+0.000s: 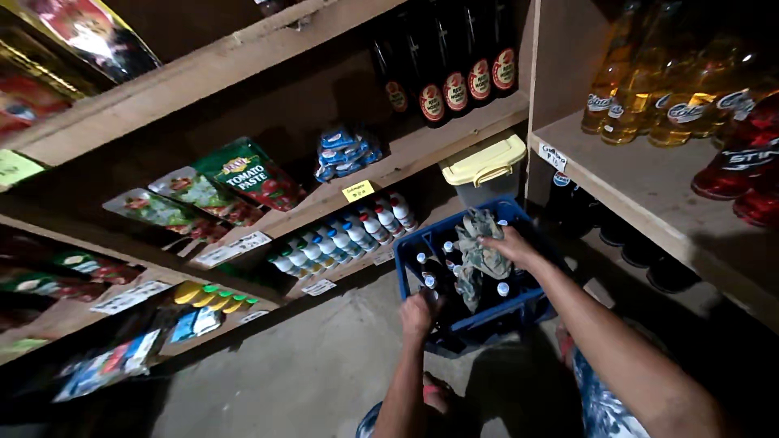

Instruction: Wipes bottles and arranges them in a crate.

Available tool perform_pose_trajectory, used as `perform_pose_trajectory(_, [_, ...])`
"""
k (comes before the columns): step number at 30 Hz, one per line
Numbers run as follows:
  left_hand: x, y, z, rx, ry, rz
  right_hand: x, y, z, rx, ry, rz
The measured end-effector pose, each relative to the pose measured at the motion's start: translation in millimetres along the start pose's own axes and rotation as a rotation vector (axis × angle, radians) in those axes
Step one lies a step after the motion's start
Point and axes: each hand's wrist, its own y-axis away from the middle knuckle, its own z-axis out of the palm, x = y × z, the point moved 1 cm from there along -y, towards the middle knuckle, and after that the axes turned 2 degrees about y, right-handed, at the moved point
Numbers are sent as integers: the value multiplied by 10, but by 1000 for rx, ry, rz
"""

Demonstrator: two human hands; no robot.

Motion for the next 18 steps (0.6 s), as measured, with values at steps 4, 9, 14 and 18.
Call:
perform_pose_trajectory(4, [-4, 309, -396, 618, 585, 301, -167, 92, 87, -39, -117, -115])
perform_pose_trajectory(9, [319, 466, -696, 864, 1139, 587, -535, 655, 623, -93, -214, -388])
perform_pose_trajectory(14, [543, 767, -871, 1070, 1155, 673, -276, 1037, 1260, 71, -183, -620])
perform_pose_trajectory(18, [649, 1013, -1107, 1005, 1190, 856, -19, 703, 992, -52, -290, -185])
